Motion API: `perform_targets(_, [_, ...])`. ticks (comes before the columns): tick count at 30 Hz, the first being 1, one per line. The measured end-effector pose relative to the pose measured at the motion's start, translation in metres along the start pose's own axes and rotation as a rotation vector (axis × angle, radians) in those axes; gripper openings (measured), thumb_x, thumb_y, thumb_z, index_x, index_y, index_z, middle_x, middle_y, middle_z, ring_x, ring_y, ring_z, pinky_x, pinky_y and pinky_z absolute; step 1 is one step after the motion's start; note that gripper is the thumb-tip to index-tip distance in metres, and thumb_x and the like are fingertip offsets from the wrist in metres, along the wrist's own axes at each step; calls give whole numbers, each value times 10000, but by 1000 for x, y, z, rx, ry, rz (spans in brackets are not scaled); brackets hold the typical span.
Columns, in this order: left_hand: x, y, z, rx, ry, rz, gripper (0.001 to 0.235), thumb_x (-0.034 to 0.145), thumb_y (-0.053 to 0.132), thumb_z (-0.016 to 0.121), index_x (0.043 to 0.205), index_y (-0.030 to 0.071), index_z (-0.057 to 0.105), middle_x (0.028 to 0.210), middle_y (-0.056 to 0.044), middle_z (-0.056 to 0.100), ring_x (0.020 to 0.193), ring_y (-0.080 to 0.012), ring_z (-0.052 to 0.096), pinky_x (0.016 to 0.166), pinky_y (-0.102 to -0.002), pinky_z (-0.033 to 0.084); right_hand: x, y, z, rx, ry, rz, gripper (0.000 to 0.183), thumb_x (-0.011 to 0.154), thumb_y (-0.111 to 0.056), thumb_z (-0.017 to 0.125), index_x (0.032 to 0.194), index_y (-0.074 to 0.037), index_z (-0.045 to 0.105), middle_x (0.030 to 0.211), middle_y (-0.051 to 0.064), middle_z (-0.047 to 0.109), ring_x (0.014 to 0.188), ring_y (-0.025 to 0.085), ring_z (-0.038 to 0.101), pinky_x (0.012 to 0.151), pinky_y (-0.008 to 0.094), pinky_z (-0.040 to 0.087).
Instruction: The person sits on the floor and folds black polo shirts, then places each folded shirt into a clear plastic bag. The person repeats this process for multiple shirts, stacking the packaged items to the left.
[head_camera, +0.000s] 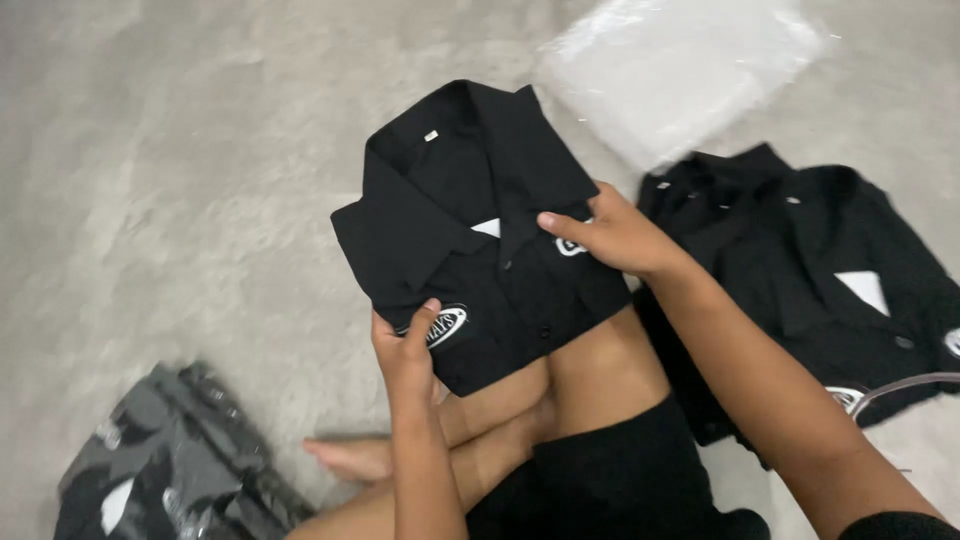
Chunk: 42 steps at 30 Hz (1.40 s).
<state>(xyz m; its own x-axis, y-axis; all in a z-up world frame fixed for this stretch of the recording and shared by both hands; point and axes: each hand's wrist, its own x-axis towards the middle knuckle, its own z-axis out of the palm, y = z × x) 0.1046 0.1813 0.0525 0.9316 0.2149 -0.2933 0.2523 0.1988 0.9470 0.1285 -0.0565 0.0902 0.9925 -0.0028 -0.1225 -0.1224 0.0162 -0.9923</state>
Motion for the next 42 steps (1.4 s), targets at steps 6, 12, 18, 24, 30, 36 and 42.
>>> perform_targets(6, [39, -3, -111, 153, 247, 42, 622, 746, 68, 671, 1326, 63, 447, 1300, -149, 496, 1228, -249, 435, 1028, -396, 353, 70, 68, 137, -22, -252, 122, 440, 825, -184, 679, 1196, 12, 549, 1071, 169, 636, 948, 243, 632, 772, 360, 523])
perform_targets(12, [99, -167, -220, 639, 311, -340, 715, 767, 376, 642, 1354, 77, 364, 1316, -179, 470, 1238, -314, 441, 1026, -428, 369, 81, 163, 183, -867, -445, 98, 482, 872, -213, 545, 1314, -57, 436, 1033, 237, 632, 939, 341, 633, 770, 447, 523])
perform_targets(18, [91, -142, -182, 721, 492, -313, 576, 791, 342, 593, 1267, 54, 444, 1170, -169, 493, 1127, -328, 512, 928, -419, 455, 75, 168, 176, -1183, -453, 94, 570, 842, -342, 553, 1319, -58, 425, 1093, 254, 606, 983, 374, 622, 771, 458, 517])
perform_targets(24, [83, -118, -174, 716, 387, -299, 484, 876, 259, 530, 1328, 106, 448, 1208, -132, 485, 1174, -287, 482, 941, -394, 446, 55, 136, 193, -1285, -652, 43, 611, 858, -328, 527, 1408, -148, 333, 1278, 267, 439, 1017, 425, 592, 805, 493, 511])
perform_targets(30, [79, -128, -179, 871, 430, -230, 498, 844, 313, 584, 1285, 105, 486, 1147, -175, 515, 1133, -354, 494, 937, -457, 439, 83, 139, 157, -1199, -664, 122, 562, 843, -391, 503, 1324, -104, 458, 1223, 281, 512, 1067, 459, 554, 876, 545, 457])
perform_targets(36, [52, -71, -135, 1008, 393, 90, 454, 857, 229, 536, 1284, 110, 435, 1271, -133, 380, 1186, -349, 384, 951, -476, 340, 105, 62, 40, -1059, -225, 11, 410, 833, -322, 543, 1190, -121, 565, 1077, 139, 646, 962, 348, 623, 797, 513, 477])
perform_targets(42, [75, -78, -43, 778, -19, 489, 222, 853, 121, 546, 1055, 60, 615, 1146, -108, 477, 1066, -257, 524, 938, -390, 432, 96, 32, -107, -997, 168, 279, 403, 867, -368, 458, 1200, -154, 529, 1119, -10, 610, 931, 265, 571, 718, 429, 428])
